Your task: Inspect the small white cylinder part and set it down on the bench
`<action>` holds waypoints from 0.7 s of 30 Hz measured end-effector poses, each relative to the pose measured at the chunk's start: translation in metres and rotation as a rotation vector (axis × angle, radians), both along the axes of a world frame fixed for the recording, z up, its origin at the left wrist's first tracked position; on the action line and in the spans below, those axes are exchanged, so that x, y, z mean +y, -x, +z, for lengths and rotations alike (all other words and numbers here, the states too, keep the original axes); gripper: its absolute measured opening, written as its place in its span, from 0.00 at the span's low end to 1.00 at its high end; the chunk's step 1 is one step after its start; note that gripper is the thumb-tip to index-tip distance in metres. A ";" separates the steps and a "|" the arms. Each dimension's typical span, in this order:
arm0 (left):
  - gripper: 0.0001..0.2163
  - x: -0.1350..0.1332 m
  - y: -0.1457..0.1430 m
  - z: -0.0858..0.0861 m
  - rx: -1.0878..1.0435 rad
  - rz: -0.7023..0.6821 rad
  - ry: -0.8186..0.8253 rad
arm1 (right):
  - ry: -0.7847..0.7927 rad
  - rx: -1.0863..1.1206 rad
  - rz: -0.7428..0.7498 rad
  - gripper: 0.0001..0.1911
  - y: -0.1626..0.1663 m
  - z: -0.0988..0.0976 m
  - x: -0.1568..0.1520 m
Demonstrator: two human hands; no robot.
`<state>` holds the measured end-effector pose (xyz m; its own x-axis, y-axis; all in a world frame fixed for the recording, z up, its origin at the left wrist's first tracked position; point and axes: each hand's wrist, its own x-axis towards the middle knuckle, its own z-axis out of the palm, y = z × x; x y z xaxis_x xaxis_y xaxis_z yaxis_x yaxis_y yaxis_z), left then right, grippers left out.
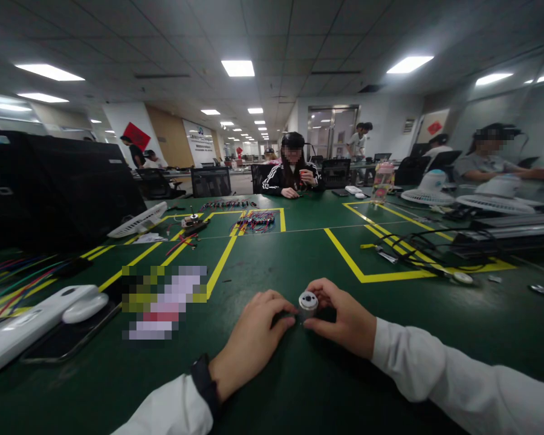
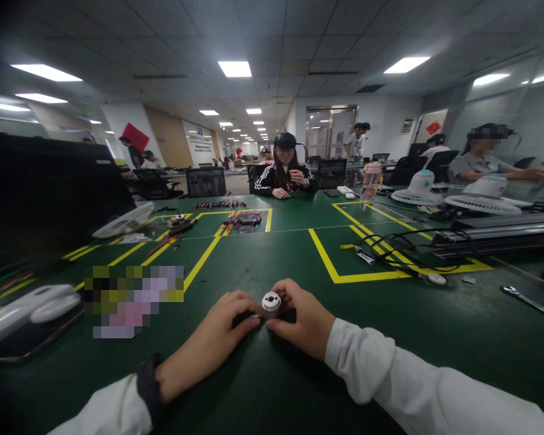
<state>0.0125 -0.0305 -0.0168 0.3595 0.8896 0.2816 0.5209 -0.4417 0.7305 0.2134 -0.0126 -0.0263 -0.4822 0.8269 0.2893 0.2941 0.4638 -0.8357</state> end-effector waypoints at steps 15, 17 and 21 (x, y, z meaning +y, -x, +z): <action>0.08 -0.034 0.069 0.001 -0.244 0.140 0.255 | -0.284 -0.401 -1.034 0.24 -0.253 -0.023 0.002; 0.08 -0.041 0.085 0.000 -0.255 0.145 0.303 | -0.306 -0.512 -1.115 0.21 -0.298 -0.030 -0.002; 0.08 -0.051 0.110 -0.004 -0.270 0.201 0.402 | -0.377 -0.644 -1.131 0.22 -0.328 -0.031 -0.011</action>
<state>-0.0973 -0.0815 -0.0208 0.1323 0.9905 -0.0375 0.3365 -0.0094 0.9416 0.5413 -0.0239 -0.0573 0.2688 0.7787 0.5669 0.9512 -0.1222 -0.2832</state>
